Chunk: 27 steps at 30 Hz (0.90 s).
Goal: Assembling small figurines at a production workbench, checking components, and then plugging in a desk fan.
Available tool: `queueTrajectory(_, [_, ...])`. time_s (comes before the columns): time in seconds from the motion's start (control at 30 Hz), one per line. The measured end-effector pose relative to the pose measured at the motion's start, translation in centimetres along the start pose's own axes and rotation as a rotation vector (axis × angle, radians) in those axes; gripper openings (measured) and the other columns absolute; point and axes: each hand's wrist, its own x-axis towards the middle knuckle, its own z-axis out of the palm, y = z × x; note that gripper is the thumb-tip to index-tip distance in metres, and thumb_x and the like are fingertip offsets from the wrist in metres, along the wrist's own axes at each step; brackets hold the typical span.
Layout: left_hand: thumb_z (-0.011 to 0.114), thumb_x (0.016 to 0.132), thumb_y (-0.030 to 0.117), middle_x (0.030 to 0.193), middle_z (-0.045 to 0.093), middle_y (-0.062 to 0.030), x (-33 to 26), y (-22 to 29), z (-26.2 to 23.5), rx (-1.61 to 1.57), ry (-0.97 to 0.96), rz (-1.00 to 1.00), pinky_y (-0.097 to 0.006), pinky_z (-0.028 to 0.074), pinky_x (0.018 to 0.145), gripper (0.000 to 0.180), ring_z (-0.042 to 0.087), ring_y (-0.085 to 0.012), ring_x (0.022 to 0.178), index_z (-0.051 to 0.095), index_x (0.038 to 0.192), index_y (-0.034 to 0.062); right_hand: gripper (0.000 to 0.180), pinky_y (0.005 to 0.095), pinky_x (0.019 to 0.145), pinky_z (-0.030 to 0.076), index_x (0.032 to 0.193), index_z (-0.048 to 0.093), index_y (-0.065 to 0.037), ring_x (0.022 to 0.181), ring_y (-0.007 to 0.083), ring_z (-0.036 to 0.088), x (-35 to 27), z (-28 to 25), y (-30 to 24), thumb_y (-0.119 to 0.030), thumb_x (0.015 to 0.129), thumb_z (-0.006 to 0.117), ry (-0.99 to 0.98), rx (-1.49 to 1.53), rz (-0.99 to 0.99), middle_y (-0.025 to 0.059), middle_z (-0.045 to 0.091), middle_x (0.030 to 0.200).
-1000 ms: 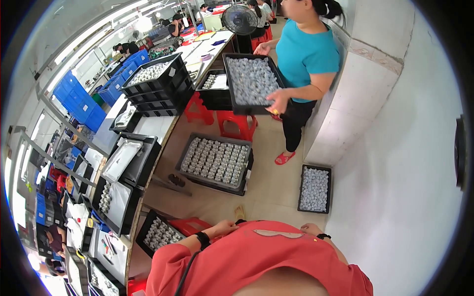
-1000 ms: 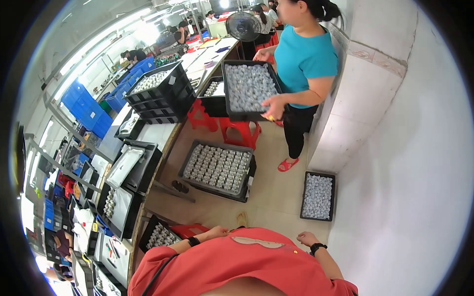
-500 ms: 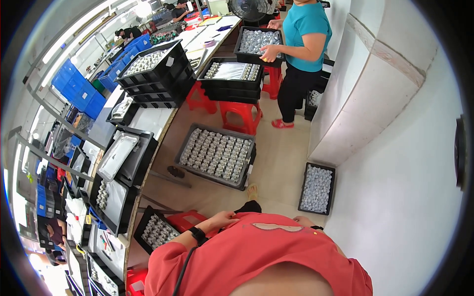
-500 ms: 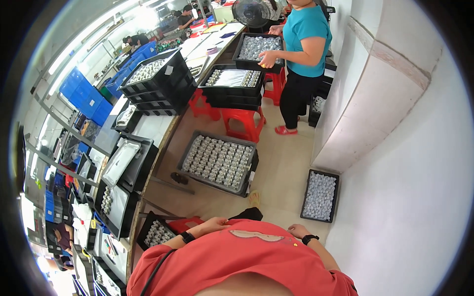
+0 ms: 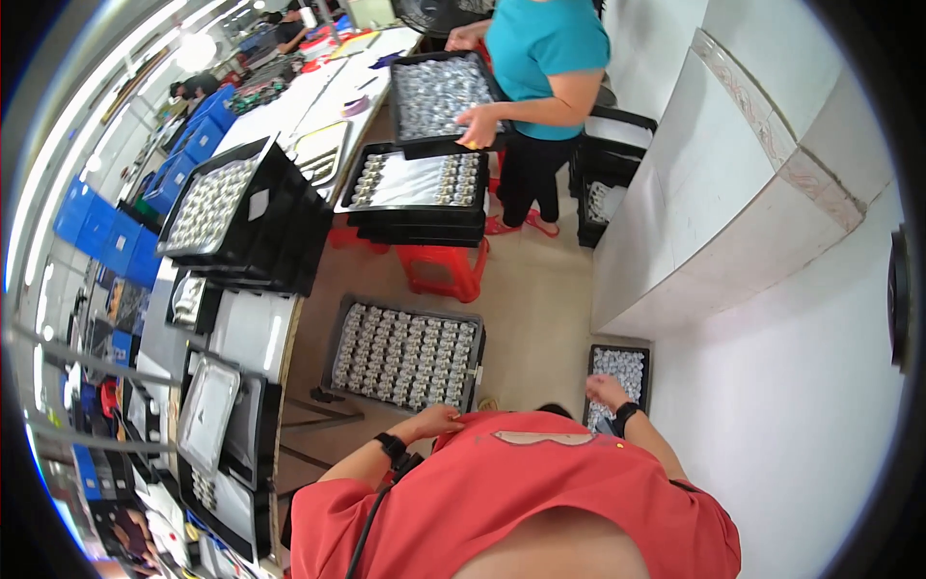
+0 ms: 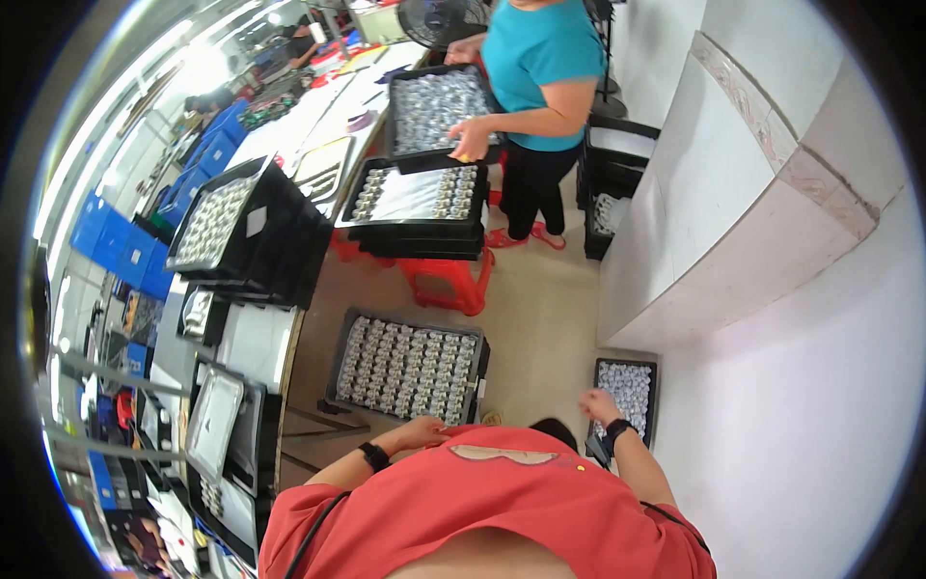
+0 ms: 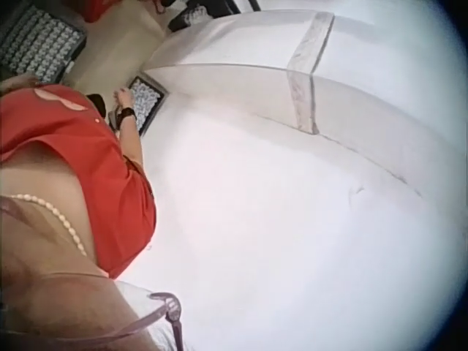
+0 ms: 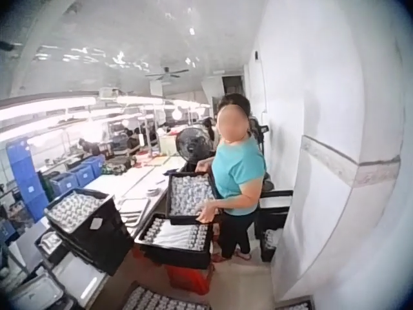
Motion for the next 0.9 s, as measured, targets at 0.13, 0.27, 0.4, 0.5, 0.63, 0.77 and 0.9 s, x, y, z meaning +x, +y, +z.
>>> queueTrajectory(0.13, [0.058,0.078,0.038,0.067,0.057,-0.0159,8.1,6.3,-4.5,-0.168,-0.109,0.0,-0.036,0.04,0.056,0.04,0.054,-0.0229,0.062,0.055,0.074,-0.0018,0.018,0.0211,0.054,0.044,0.093,0.057,-0.009,0.064,0.0091,0.055,3.0,-0.6,-5.1,-0.024,0.084,0.057,0.038,0.254,-0.024,0.0009,0.059,0.075])
queueTrajectory(0.27, [0.058,0.079,0.037,0.065,0.058,-0.0125,17.7,9.1,-8.0,-0.11,-0.029,0.133,-0.033,0.041,0.056,0.039,0.053,-0.0179,0.062,0.056,0.073,-0.0013,0.016,0.0217,0.055,0.044,0.091,0.054,-0.007,0.065,0.009,0.055,7.3,-3.9,-9.7,-0.021,0.085,0.056,-0.129,0.321,0.174,0.0018,0.058,0.077])
queueTrajectory(0.4, [0.058,0.078,0.035,0.066,0.06,-0.0139,24.9,10.2,-13.0,-0.119,-0.003,0.026,-0.032,0.044,0.058,0.035,0.058,-0.0207,0.061,0.06,0.075,-0.0002,0.014,0.0213,0.052,0.041,0.09,0.056,-0.006,0.062,0.01,0.054,14.6,-10.1,-16.5,-0.018,0.081,0.057,-0.155,0.425,0.142,0.0025,0.058,0.074])
queueTrajectory(0.5, [0.059,0.08,0.027,0.072,0.061,-0.0059,28.8,13.3,-16.3,-0.047,0.122,-0.091,-0.027,0.046,0.056,0.027,0.058,-0.0116,0.065,0.058,0.074,0.0004,0.012,0.0214,0.05,0.039,0.085,0.057,-0.007,0.06,0.0098,0.052,21.9,-15.7,-23.5,-0.019,0.082,0.055,-0.066,0.298,0.095,0.0016,0.056,0.07])
queueTrajectory(0.63, [0.061,0.077,0.031,0.07,0.062,-0.0096,32.2,17.1,-21.1,-0.396,0.224,-0.06,-0.029,0.047,0.06,0.03,0.061,-0.0164,0.064,0.06,0.084,0.0018,0.012,0.0213,0.054,0.042,0.083,0.055,-0.008,0.064,0.0084,0.053,32.2,-20.2,-32.1,-0.021,0.083,0.056,-0.149,0.33,-0.09,0.0,0.056,0.073])
queueTrajectory(0.77, [0.058,0.085,0.023,0.069,0.054,0.0009,35.3,16.4,-25.4,-0.704,0.333,-0.169,-0.021,0.045,0.056,0.021,0.051,-0.0061,0.059,0.054,0.091,0.0035,0.014,0.0208,0.05,0.039,0.08,0.056,-0.008,0.056,0.0089,0.049,37.9,-20.0,-43.3,-0.022,0.081,0.055,-0.103,0.303,-0.106,0.0004,0.055,0.067])
queueTrajectory(0.9, [0.058,0.083,0.023,0.061,0.053,-0.0003,40.5,10.2,-26.2,-0.618,0.327,-0.383,-0.022,0.038,0.044,0.021,0.051,-0.008,0.05,0.057,0.08,0.0028,0.018,0.0254,0.054,0.043,0.078,0.058,-0.005,0.058,0.0125,0.055,43.6,-22.5,-47.6,-0.022,0.079,0.054,-0.1,-0.124,-0.369,0.0039,0.059,0.066])
